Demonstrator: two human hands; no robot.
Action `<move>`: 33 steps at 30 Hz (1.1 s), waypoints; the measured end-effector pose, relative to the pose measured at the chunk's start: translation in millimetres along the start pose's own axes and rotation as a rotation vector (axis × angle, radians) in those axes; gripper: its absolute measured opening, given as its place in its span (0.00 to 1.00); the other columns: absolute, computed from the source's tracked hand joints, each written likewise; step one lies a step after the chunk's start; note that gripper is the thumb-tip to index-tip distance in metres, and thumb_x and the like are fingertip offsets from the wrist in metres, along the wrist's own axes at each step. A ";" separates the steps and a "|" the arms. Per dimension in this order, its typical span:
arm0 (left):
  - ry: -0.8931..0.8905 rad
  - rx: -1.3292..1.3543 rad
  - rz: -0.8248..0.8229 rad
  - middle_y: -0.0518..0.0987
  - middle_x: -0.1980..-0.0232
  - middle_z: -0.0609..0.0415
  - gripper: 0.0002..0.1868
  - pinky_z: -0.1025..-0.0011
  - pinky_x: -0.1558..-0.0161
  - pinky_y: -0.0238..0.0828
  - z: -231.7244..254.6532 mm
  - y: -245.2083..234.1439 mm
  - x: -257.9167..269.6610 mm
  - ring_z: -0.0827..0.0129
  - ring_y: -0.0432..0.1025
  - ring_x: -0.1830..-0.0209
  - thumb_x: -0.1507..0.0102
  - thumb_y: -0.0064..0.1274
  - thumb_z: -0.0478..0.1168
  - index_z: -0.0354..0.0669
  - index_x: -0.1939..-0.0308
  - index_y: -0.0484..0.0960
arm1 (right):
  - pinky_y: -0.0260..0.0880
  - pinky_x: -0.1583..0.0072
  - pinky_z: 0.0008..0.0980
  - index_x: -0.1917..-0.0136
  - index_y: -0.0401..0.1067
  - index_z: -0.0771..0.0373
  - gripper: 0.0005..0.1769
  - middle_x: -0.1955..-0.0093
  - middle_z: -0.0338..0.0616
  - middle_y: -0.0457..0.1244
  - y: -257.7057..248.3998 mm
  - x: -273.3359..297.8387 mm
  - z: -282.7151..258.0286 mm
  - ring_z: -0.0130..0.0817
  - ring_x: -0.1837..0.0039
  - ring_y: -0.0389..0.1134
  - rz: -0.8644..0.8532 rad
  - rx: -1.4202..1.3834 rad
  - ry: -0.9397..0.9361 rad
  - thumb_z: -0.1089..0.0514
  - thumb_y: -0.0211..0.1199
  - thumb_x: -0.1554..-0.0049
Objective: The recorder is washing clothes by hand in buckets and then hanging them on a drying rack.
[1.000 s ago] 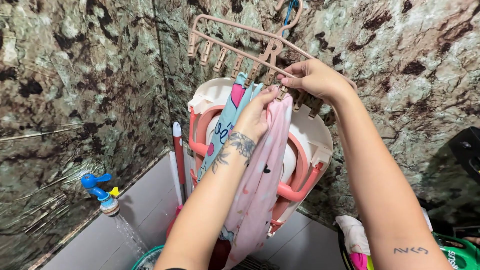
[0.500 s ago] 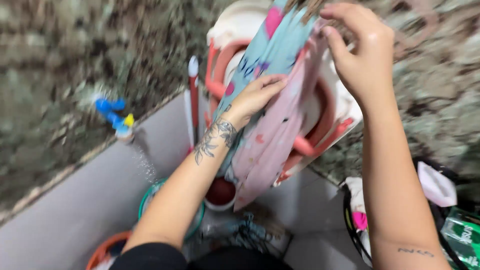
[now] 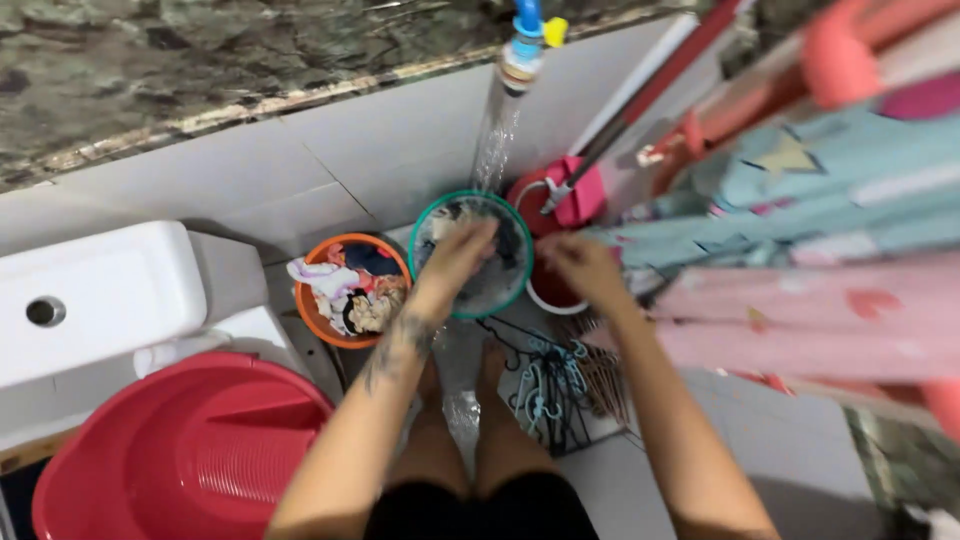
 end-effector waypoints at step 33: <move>-0.174 -0.116 0.399 0.70 0.34 0.48 0.31 0.66 0.45 0.77 -315.2 -113.9 -87.0 0.58 0.76 0.41 0.41 0.61 0.39 0.43 0.34 0.71 | 0.64 0.56 0.28 0.52 0.76 0.70 0.21 0.60 0.39 0.69 205.5 -70.6 159.3 0.26 0.60 0.66 0.140 -0.614 0.578 0.49 0.52 0.37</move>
Point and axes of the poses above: each hand's wrist, its own x-axis away from the middle knuckle, its own y-axis out of the palm, z = x × y, the point moved 1 cm from there along -x, towards the middle knuckle
